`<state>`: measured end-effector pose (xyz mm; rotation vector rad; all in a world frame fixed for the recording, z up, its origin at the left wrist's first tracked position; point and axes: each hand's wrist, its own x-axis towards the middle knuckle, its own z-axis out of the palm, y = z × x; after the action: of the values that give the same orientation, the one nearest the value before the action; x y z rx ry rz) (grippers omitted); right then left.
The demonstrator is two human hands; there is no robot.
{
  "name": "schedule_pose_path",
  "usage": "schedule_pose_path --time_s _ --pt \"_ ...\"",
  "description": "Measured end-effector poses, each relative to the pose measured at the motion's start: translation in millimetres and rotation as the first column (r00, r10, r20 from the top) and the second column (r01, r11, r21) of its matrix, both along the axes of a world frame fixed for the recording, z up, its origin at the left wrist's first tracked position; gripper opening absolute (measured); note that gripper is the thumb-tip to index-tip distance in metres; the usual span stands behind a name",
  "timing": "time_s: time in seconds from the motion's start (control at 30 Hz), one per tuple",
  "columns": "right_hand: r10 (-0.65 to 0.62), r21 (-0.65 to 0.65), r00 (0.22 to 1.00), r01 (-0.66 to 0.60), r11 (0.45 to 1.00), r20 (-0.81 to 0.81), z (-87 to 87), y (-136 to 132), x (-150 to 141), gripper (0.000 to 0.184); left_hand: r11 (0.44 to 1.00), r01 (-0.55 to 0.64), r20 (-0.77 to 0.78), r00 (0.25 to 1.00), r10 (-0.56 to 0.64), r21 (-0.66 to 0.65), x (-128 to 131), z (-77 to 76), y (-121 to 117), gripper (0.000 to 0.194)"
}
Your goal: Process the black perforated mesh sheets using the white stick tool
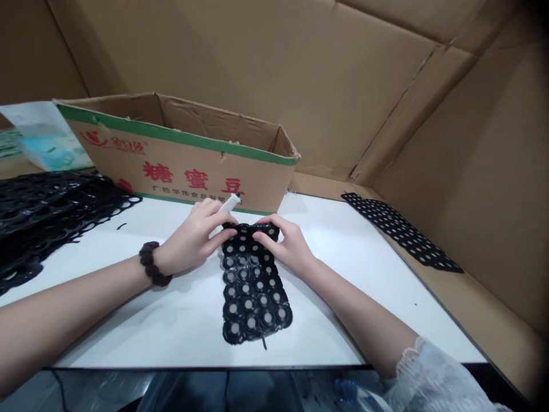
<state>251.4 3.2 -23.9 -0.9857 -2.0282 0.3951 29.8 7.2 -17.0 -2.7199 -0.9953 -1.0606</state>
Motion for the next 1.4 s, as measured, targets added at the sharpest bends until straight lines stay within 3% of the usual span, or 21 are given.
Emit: schedule_pose_path --time_s 0.13,0.33,0.57,0.87,1.13,1.4 --pt "-0.063 0.044 0.997 0.065 0.997 -0.044 -2.0 -2 -2 0.014 0.999 -0.015 0.058 0.998 0.013 0.032 -2 2.7 2 0.016" --pt "-0.017 0.165 0.998 0.026 0.986 -0.052 -4.4 -9 -7 0.008 0.996 0.011 0.061 0.998 -0.006 -0.083 -1 5.7 1 0.022" --pt "-0.038 0.196 0.997 0.050 0.979 -0.065 -3.2 -13 -9 0.006 0.999 0.041 0.068 0.997 -0.043 0.035 -1 3.2 0 0.021" --pt "-0.048 0.187 0.999 0.049 0.981 -0.009 -3.1 -13 -9 0.016 0.995 0.034 0.097 0.994 -0.043 0.094 0 0.7 -2 0.017" --pt "0.101 0.137 0.994 -0.096 0.986 -0.030 -0.3 -12 -5 0.021 0.983 0.086 0.052 0.994 -0.096 0.165 -3 -0.6 -1 0.018" --pt "0.089 0.234 0.996 -0.084 0.969 -0.012 -2.8 -15 -8 0.017 0.973 0.114 0.056 0.990 -0.128 0.200 -2 1.8 -2 0.015"
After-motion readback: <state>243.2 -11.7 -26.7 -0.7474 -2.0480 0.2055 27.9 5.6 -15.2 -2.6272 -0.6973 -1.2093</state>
